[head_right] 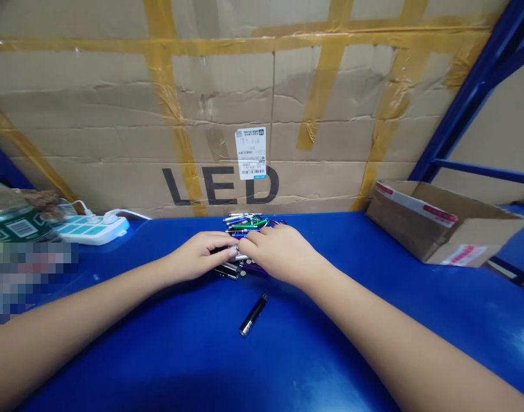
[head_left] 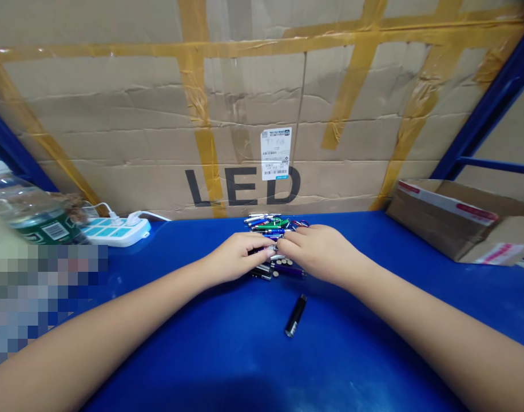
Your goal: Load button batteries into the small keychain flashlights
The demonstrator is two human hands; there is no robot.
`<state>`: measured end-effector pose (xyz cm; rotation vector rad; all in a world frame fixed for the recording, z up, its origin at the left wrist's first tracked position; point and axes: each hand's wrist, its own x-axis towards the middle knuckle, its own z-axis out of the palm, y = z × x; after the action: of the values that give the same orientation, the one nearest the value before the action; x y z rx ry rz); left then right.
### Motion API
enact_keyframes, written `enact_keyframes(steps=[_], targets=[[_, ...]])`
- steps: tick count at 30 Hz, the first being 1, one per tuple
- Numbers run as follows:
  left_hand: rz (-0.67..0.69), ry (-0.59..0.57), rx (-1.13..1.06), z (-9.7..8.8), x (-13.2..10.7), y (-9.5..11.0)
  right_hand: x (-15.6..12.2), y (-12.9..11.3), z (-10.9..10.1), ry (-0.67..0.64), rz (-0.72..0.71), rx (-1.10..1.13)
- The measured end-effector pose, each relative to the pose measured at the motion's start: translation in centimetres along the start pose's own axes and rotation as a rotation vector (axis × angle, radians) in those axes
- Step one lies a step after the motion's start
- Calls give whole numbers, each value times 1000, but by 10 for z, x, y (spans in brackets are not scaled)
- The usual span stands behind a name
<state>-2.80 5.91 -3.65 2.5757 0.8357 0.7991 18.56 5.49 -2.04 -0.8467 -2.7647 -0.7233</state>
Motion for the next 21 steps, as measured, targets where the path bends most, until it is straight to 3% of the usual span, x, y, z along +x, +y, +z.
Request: enact_keyframes(steps=[3,6,8,11,14,17,21], targets=[[43,-12,77,2,-1,1,1,-5,6,-49,109,206],[83,-66,193,4,-2,1,1,-9,14,-102,285,668],[89,-96,201,3,-2,1,0,-9,16,-149,308,871],[48,-86,92,-2,0,0,-1,-4,12,-68,276,544],[-11,-92,4,-7,2,1,-3,2,8,18,97,149],[-16,-100,-2,-8,2,1,-3,4,6,55,-56,-5],[-6,-79,6,-8,2,5,-2,4,5,110,-75,-64]])
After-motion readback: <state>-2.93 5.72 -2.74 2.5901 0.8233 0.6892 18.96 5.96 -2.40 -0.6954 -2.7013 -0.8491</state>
